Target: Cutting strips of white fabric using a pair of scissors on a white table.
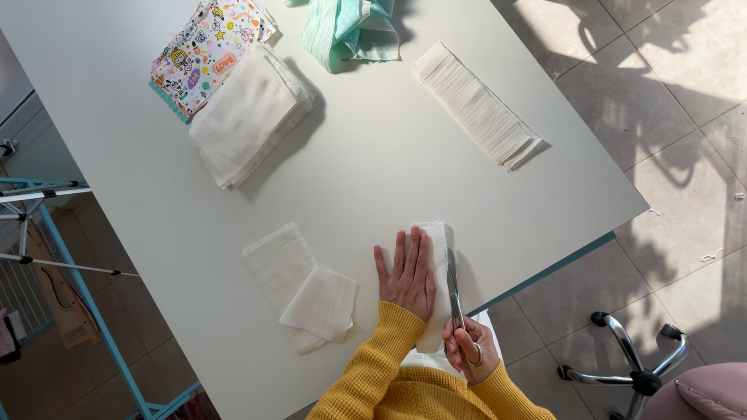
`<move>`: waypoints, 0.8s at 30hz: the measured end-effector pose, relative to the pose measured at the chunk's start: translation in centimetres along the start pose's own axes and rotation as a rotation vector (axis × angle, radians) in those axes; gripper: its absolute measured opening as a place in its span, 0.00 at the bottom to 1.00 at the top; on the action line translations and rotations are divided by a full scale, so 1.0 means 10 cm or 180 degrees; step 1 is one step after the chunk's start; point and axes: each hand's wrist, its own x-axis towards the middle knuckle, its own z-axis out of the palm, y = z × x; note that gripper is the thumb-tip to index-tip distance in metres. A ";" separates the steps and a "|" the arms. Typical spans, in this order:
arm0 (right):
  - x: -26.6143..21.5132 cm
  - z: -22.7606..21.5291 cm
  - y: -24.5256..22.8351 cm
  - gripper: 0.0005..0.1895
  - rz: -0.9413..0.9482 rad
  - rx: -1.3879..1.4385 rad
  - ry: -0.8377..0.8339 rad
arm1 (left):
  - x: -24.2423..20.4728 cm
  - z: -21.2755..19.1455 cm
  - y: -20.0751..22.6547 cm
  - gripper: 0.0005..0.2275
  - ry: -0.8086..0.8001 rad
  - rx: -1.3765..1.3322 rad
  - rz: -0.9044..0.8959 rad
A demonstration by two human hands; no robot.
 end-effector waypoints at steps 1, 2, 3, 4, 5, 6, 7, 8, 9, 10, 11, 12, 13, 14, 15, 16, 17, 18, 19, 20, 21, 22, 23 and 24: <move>-0.01 -0.03 0.01 0.23 0.0014 -0.0007 0.0005 | 0.00 -0.03 0.01 0.29 -0.0007 -0.0007 -0.0013; -0.02 -0.05 0.03 0.23 -0.0014 0.0002 0.0002 | 0.01 -0.07 0.03 0.29 -0.0122 0.0036 -0.0012; 0.01 -0.07 0.04 0.23 -0.0060 0.0012 -0.0014 | 0.04 -0.10 0.02 0.29 -0.0220 0.0086 0.0000; 0.02 -0.09 0.04 0.23 -0.0064 0.0007 -0.0022 | 0.03 -0.08 0.02 0.29 -0.0210 0.0087 -0.0002; 0.01 -0.11 0.05 0.22 -0.0040 -0.0089 0.0043 | 0.02 -0.05 0.01 0.29 -0.0148 0.0071 0.0000; 0.01 -0.13 0.06 0.22 -0.0017 -0.0185 0.0107 | 0.01 -0.02 0.01 0.29 -0.0086 0.0055 0.0001; 0.02 -0.15 0.06 0.22 -0.0018 -0.0192 0.0104 | 0.01 -0.04 0.01 0.29 -0.0080 0.0053 -0.0002; 0.03 -0.16 0.06 0.23 0.0006 -0.0187 0.0064 | 0.02 -0.05 0.02 0.29 -0.0087 0.0037 -0.0006; 0.05 -0.17 0.06 0.23 0.0028 -0.0183 0.0017 | 0.03 -0.06 0.02 0.29 -0.0087 0.0024 -0.0011; 0.06 -0.13 0.02 0.23 0.0024 -0.0192 0.0007 | 0.01 -0.04 0.02 0.29 -0.0074 0.0025 -0.0015; 0.08 -0.09 -0.02 0.23 0.0008 -0.0163 -0.0047 | 0.01 -0.02 0.01 0.29 -0.0036 -0.0025 -0.0012; 0.10 -0.05 -0.07 0.24 -0.0007 -0.0134 -0.0101 | 0.01 0.01 0.00 0.29 0.0002 -0.0074 -0.0008; 0.12 0.00 -0.10 0.24 -0.0013 -0.0141 -0.0108 | 0.02 -0.01 0.01 0.29 0.0014 -0.0074 -0.0008; 0.14 0.03 -0.14 0.24 -0.0024 -0.0139 -0.0091 | 0.02 -0.02 0.01 0.30 -0.0052 -0.0061 -0.0015; 0.16 0.07 -0.18 0.24 -0.0032 -0.0140 -0.0075 | 0.02 -0.03 0.01 0.30 -0.0115 -0.0047 -0.0026; 0.17 0.07 -0.20 0.24 -0.0036 -0.0150 -0.0085 | 0.03 -0.02 0.01 0.30 -0.0101 -0.0048 -0.0030; 0.19 0.08 -0.20 0.24 -0.0051 -0.0138 -0.0115 | 0.02 -0.01 0.01 0.30 -0.0092 0.0019 -0.0016; 0.21 0.08 -0.21 0.24 -0.0067 -0.0126 -0.0145 | 0.02 0.00 0.01 0.30 -0.0083 0.0086 -0.0003; 0.21 0.06 -0.20 0.24 -0.0068 -0.0128 -0.0143 | 0.02 -0.01 0.01 0.30 -0.0082 0.0083 -0.0003; 0.21 0.04 -0.19 0.22 -0.0046 -0.0123 -0.0078 | 0.02 -0.02 0.01 0.30 -0.0076 0.0095 0.0012; 0.22 0.03 -0.19 0.21 -0.0019 -0.0120 -0.0018 | 0.02 -0.03 0.01 0.30 -0.0069 0.0108 0.0019; 0.22 0.01 -0.18 0.21 -0.0013 -0.0127 -0.0022 | 0.02 -0.03 0.01 0.30 -0.0067 0.0106 0.0010; 0.23 -0.01 -0.17 0.20 -0.0026 -0.0159 -0.0056 | 0.02 -0.04 0.01 0.30 -0.0062 0.0072 0.0025; 0.23 -0.02 -0.17 0.19 -0.0039 -0.0191 -0.0090 | 0.03 -0.05 0.01 0.30 -0.0058 0.0037 0.0041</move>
